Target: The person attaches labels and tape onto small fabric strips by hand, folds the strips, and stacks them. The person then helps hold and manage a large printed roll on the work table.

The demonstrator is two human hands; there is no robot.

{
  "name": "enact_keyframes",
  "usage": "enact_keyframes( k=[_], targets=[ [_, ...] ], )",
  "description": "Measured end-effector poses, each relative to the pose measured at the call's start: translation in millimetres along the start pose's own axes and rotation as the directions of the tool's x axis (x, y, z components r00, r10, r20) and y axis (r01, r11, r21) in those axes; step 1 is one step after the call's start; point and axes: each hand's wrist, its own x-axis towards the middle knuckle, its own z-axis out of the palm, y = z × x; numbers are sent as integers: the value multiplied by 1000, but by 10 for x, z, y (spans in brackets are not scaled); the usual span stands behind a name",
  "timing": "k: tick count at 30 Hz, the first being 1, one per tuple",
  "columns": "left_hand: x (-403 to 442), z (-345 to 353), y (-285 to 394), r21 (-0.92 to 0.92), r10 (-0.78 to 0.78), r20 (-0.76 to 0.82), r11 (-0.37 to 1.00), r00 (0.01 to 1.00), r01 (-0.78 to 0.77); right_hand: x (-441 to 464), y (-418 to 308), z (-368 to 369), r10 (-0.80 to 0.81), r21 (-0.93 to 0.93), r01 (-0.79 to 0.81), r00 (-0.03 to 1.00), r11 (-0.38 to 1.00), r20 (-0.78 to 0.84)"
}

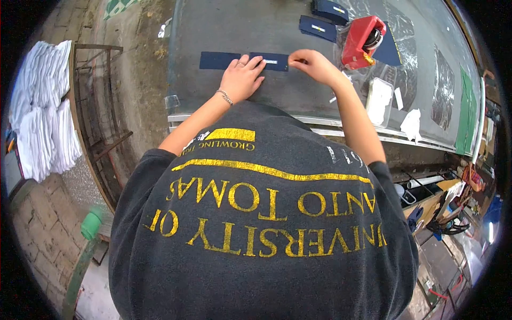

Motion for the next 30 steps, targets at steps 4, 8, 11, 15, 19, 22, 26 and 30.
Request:
enact_keyframes(
  k=[4, 8, 11, 15, 19, 22, 26, 30],
  targets=[
    [9, -24, -9, 14, 15, -6, 1000, 1000, -14, 573, -138, 64, 31, -244, 75, 914, 967, 405],
    [-3, 27, -18, 16, 39, -67, 999, 997, -38, 864, -214, 167, 113, -427, 151, 839, 892, 533],
    [7, 8, -19, 28, 44, -73, 999, 996, -42, 975, -187, 240, 144, -482, 184, 812, 857, 566],
    [3, 6, -19, 4, 42, -68, 999, 997, -42, 997, -242, 293, 228, -583, 155, 817, 798, 530],
    [3, 16, -22, 12, 50, -77, 999, 996, -49, 955, -291, 316, 215, -585, 144, 839, 798, 500],
    [8, 22, -15, 11, 42, -71, 999, 997, -42, 954, -251, 380, 242, -660, 149, 853, 736, 462],
    [9, 29, -20, 15, 53, -86, 999, 995, -52, 945, -241, 380, 192, -638, 201, 849, 743, 491],
    [17, 26, -19, 18, 48, -64, 999, 997, -47, 955, -136, 431, 149, -635, 194, 884, 748, 444]
  ],
)
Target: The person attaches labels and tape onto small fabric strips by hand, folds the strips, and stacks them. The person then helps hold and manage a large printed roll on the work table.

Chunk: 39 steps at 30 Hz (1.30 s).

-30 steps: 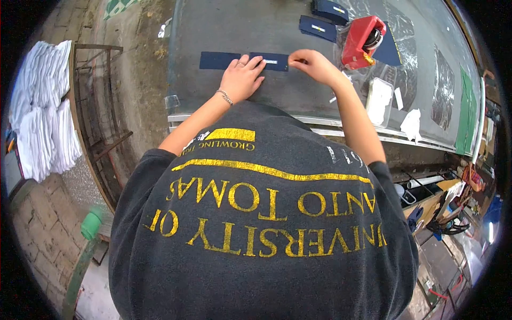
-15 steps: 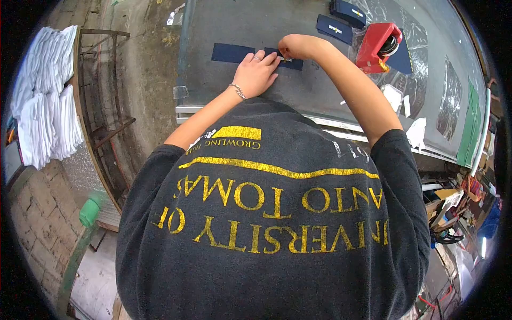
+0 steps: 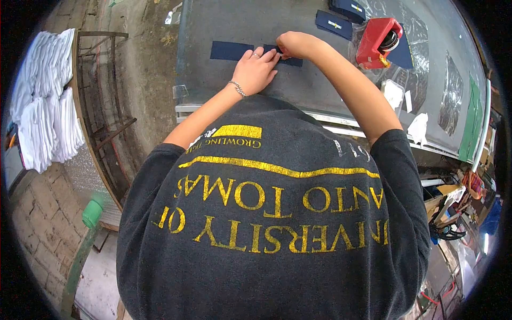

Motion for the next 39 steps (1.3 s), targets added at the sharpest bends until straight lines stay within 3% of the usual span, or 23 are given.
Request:
enact_keyframes(
  k=[4, 6, 7, 9, 13, 16, 18, 19, 20, 22, 26, 28, 29, 30, 31, 32, 34, 39],
  targets=[
    [1, -14, -8, -11, -4, 37, 1000, 999, 5, 8, -20, -60, 50, 64, -50, 999, 997, -1],
    [4, -12, -15, -10, 3, 37, 1000, 999, -2, 71, -23, -121, 136, -141, -121, 986, 983, 97],
    [6, -10, -20, -9, 7, 36, 1000, 999, -6, 82, 13, -99, 138, -138, -125, 986, 982, 94],
    [8, -14, -27, 2, 17, 35, 1000, 999, -17, 73, 61, -68, 51, -309, -133, 964, 942, -261],
    [16, -54, -22, 33, 17, 55, 999, 998, -19, 22, 101, -112, 46, -381, -151, 962, 912, -270],
    [26, -79, -25, 39, 23, 67, 999, 997, -26, -153, 246, -16, -27, -277, -91, 918, 957, -395],
    [28, -66, -24, 50, 15, 56, 999, 998, -18, -238, 450, 269, 208, 257, -88, 845, 962, -492],
    [17, -54, -17, 55, 11, 56, 998, 998, -14, -305, 482, 426, 310, 393, -111, 816, 913, -488],
    [15, -45, -16, 58, 10, 55, 998, 998, -13, -367, 406, 526, 308, 392, -109, 815, 913, -491],
    [36, -30, -9, 30, 2, 13, 1000, 1000, -2, -554, 239, 695, 404, 442, -129, 679, 888, -614],
    [106, -43, -37, -38, -1, 0, 999, 1000, 1, -566, 44, 861, 427, 448, -118, 582, 886, -692],
    [154, -43, -75, -270, -101, -61, 960, 993, 81, -594, 46, 783, 451, 529, -88, 653, 844, -609],
    [178, -11, -114, -393, -152, -181, 917, 972, 70, -608, 97, 740, 457, 528, -93, 641, 844, -617],
    [194, -40, -171, -393, -138, -188, 918, 972, 55, -599, 185, 719, 521, 697, 42, 632, 716, -574],
    [176, -79, -243, -433, -234, -207, 893, 950, 126, -569, 313, 728, 572, 819, 179, 636, 544, -519],
    [144, -121, -332, -474, -330, -219, 859, 918, 196, -565, 512, 683, 585, 765, 181, 544, 618, -601],
    [0, -133, -590, -349, -410, -241, 882, 880, 316, -627, 949, 501, 671, 788, 118, 459, 604, -583],
    [-329, -85, -1003, -282, -600, -148, 788, 786, 548, -670, 1623, 153, 684, 701, -162, 449, 695, -574]
  ],
)
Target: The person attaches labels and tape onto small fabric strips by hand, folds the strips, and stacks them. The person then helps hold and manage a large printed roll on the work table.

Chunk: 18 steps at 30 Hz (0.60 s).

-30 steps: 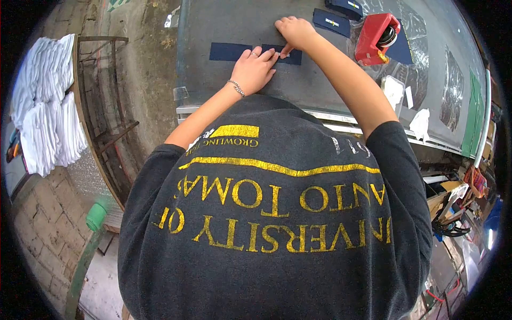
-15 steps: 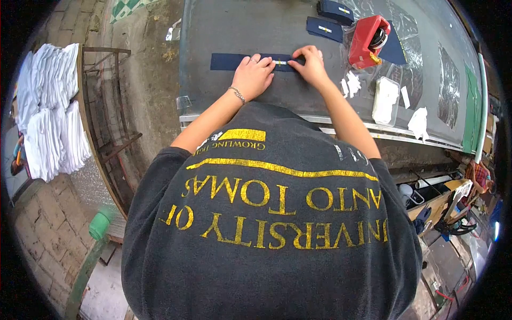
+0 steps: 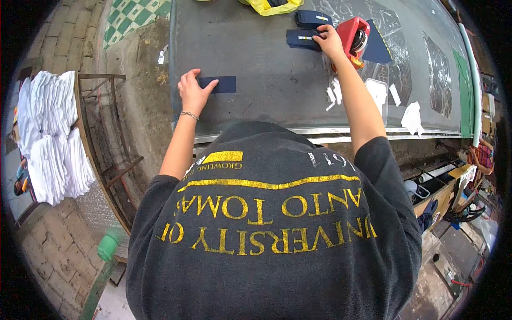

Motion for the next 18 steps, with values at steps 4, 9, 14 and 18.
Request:
enact_keyframes(
  k=[4, 9, 14, 18],
  targets=[
    [-41, -22, 16, 35, -38, 38, 999, 999, 37, -41, -37, 64, -105, -162, 94, 992, 982, -63],
    [-16, 32, -20, -28, 63, 119, 998, 991, -60, -735, -626, 353, -421, -207, 410, 907, 888, -11],
    [70, -75, 572, -569, 201, 357, 821, 912, 42, -1448, -1255, 697, -421, 304, 326, 842, 895, 337],
    [137, -35, 911, -676, 206, 370, 729, 906, 110, -1310, -1071, 791, -249, 617, -67, 877, 784, 410]
  ],
)
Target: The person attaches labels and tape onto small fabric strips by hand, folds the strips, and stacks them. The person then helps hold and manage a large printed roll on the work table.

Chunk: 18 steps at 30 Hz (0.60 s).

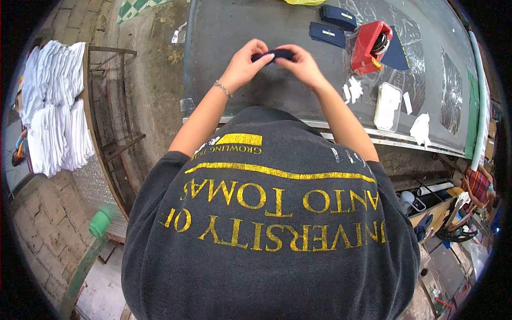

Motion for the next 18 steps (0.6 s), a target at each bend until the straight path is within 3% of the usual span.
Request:
enact_keyframes(
  k=[2, 3, 4, 9, 11, 16, 18],
  targets=[
    [18, 25, 164, -153, -137, -62, 980, 989, 126, -57, -154, -149, 111, 23, -109, 992, 994, -68],
    [21, 34, 123, -154, -139, -61, 980, 988, 128, -87, -196, -201, 130, 45, -126, 986, 991, -100],
    [52, 50, 42, -125, -151, -108, 983, 983, 137, -119, -267, -237, 166, -61, -176, 977, 983, -136],
    [48, 163, -308, -39, -172, -170, 985, 970, 167, -182, 199, -307, 260, -19, -267, 951, 964, -169],
    [-9, 209, -365, 18, -164, -170, 985, 972, 169, -261, 249, -227, 135, -396, -253, 944, 883, -302],
    [-73, 270, -340, 146, -118, -180, 979, 977, 145, -423, 238, -70, 46, -362, -191, 927, 912, -373],
    [-69, 285, -358, 307, -3, -181, 950, 983, 60, -457, 223, -49, 33, -371, -194, 917, 908, -397]
  ],
)
